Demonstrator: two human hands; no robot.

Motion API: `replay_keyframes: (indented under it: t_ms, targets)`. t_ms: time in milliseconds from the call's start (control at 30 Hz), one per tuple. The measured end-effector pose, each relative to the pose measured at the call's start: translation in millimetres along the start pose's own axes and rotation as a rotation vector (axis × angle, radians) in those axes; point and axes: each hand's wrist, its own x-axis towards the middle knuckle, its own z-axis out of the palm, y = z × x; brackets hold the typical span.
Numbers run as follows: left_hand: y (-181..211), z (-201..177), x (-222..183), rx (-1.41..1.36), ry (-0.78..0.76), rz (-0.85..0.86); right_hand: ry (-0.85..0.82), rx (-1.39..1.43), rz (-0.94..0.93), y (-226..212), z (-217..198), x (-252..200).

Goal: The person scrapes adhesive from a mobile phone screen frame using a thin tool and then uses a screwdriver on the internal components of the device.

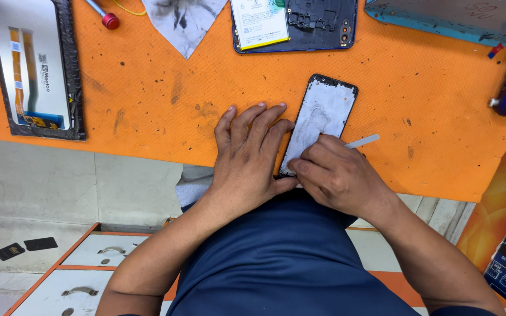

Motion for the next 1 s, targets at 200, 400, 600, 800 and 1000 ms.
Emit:
replay_keyframes:
  t_ms: [200,400,600,800,1000]
  targets:
    - [-0.7,-2.1,-2.0,-0.018,0.007,0.022,0.122,-0.132,0.090,7.5,1.8,1.2]
    - [1.0,-3.4,0.0,-0.004,-0.012,0.011,0.077,-0.109,0.050,-0.7,4.4,-2.2]
    - [1.7,-3.3,-0.6,0.001,0.003,0.022,0.209,-0.221,0.147,34.8,-3.9,12.4]
    - [2.0,-1.9,0.8,-0.003,-0.002,0.000,0.364,-0.336,0.272,54.1,-26.2,2.2]
    - [3.8,-3.0,0.5,0.018,0.011,-0.003,0.458,-0.681,0.420,30.0,-42.3,-12.8]
